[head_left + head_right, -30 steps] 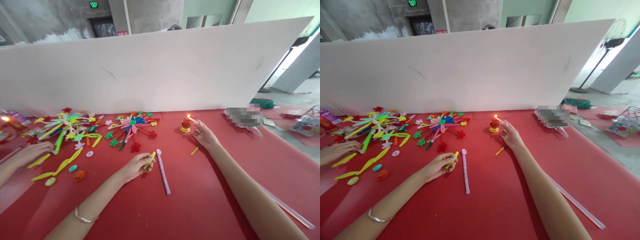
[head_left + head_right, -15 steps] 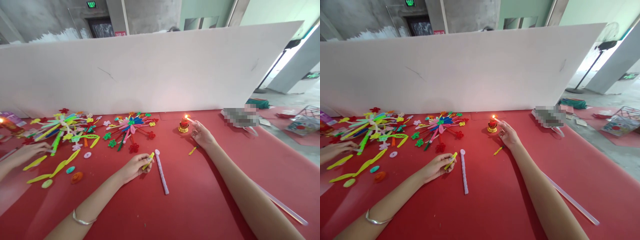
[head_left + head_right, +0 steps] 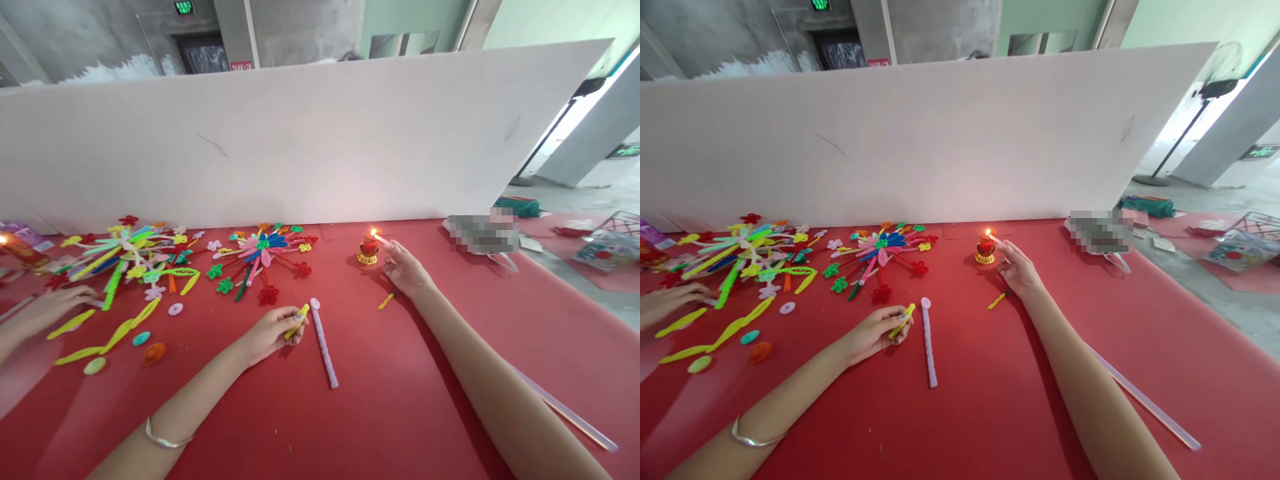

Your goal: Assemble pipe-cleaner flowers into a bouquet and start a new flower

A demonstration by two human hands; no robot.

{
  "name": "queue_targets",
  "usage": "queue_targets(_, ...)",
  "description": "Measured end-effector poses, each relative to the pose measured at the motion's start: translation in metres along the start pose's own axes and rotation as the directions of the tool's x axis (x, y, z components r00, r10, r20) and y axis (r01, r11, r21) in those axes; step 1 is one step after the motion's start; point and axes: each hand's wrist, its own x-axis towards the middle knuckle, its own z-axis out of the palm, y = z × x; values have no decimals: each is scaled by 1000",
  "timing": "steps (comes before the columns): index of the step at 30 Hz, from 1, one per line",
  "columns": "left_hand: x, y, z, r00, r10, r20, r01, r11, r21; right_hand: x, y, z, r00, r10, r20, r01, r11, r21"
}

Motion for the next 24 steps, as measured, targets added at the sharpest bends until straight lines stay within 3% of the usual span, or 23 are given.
queue_targets(24, -1, -2, 1, 1000, 9, 20, -10, 1000, 23, -1, 0, 0, 999, -23, 31, 24, 999, -24)
